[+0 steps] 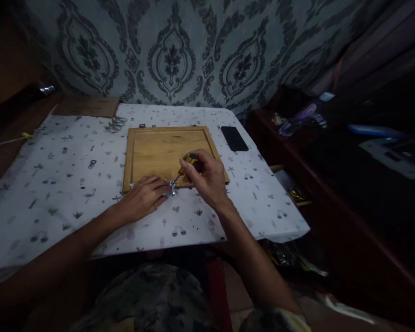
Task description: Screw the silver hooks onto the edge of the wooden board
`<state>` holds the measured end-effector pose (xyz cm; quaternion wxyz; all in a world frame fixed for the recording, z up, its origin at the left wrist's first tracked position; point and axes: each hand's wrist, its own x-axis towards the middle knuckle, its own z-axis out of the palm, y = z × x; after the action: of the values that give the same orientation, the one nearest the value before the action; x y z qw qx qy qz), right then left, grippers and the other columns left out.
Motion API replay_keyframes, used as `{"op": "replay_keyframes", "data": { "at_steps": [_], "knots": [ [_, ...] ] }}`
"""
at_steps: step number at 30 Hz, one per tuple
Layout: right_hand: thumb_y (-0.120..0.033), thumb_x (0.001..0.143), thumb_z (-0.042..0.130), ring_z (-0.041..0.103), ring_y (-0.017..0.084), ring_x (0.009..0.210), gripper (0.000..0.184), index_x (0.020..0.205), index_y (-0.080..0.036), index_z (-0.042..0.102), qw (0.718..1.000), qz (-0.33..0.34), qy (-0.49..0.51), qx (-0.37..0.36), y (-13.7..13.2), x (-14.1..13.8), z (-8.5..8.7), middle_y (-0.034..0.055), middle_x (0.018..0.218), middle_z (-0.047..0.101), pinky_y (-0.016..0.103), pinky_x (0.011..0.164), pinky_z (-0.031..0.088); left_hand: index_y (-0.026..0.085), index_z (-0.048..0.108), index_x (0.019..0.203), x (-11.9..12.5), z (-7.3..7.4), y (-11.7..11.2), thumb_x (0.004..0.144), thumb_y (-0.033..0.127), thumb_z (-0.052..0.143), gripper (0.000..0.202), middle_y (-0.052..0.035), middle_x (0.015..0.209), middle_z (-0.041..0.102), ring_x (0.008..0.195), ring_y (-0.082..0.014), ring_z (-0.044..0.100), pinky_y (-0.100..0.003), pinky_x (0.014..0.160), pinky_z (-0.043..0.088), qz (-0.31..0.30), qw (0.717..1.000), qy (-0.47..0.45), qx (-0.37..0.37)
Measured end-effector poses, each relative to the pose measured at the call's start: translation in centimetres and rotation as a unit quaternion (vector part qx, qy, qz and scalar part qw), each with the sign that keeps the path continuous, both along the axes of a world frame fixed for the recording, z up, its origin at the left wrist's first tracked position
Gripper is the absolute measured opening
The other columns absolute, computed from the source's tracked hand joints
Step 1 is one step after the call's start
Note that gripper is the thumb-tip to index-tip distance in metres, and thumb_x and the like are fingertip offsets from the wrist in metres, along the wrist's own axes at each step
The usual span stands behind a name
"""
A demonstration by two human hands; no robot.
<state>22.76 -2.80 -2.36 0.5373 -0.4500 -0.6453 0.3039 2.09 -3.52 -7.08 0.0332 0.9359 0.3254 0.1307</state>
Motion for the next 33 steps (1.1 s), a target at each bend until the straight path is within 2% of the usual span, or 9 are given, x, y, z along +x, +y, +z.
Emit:
{"op": "replay_keyframes", "data": {
  "at_steps": [8, 16, 22, 33],
  "knots": [
    [-0.043, 0.088, 0.074, 0.06, 0.007, 0.046, 0.025, 0.085, -0.02, 0.065, 1.0, -0.007, -0.002, 0.011, 0.0, 0.0, 0.0, -0.0033, 0.067, 0.063, 0.021, 0.044, 0.048, 0.014, 0.066, 0.116, 0.0, 0.0, 0.0, 0.103, 0.022, 0.051, 0.021, -0.0103, 0.118, 0.071, 0.111, -0.0256, 0.061, -0.042, 0.096, 0.048, 0.0, 1.0, 0.008, -0.002],
    [-0.055, 0.081, 0.078, 0.059, 0.008, 0.043, 0.038, 0.082, -0.019, 0.064, 0.999, -0.025, 0.036, 0.007, 0.6, 0.0, -0.1, -0.0034, 0.065, 0.063, 0.021, 0.041, 0.048, 0.016, 0.065, 0.116, -0.2, -0.1, 0.1, 0.104, 0.023, 0.049, 0.021, -0.0095, 0.119, 0.071, 0.11, -0.0248, 0.061, -0.041, 0.094, 0.048, -0.008, 1.0, 0.001, 0.015],
    [-0.057, 0.078, 0.08, 0.058, 0.008, 0.042, 0.042, 0.081, -0.019, 0.064, 0.997, -0.038, 0.062, 0.0, 0.9, 0.3, -0.2, -0.003, 0.063, 0.063, 0.021, 0.039, 0.045, 0.015, 0.065, 0.114, -0.2, -0.1, 0.1, 0.103, 0.022, 0.05, 0.019, -0.0096, 0.119, 0.071, 0.109, -0.0247, 0.062, -0.041, 0.094, 0.048, -0.016, 1.0, -0.003, 0.018],
    [-0.052, 0.085, 0.076, 0.063, 0.008, 0.05, 0.034, 0.092, -0.019, 0.069, 0.999, 0.041, -0.004, -0.016, -0.2, 0.7, 0.4, -0.0011, 0.073, 0.067, 0.021, 0.049, 0.051, 0.013, 0.066, 0.114, 0.0, -0.2, 0.0, 0.102, 0.019, 0.051, 0.02, -0.011, 0.118, 0.071, 0.109, -0.0257, 0.061, -0.041, 0.094, 0.048, 0.002, 1.0, 0.009, 0.006]
  ]
}}
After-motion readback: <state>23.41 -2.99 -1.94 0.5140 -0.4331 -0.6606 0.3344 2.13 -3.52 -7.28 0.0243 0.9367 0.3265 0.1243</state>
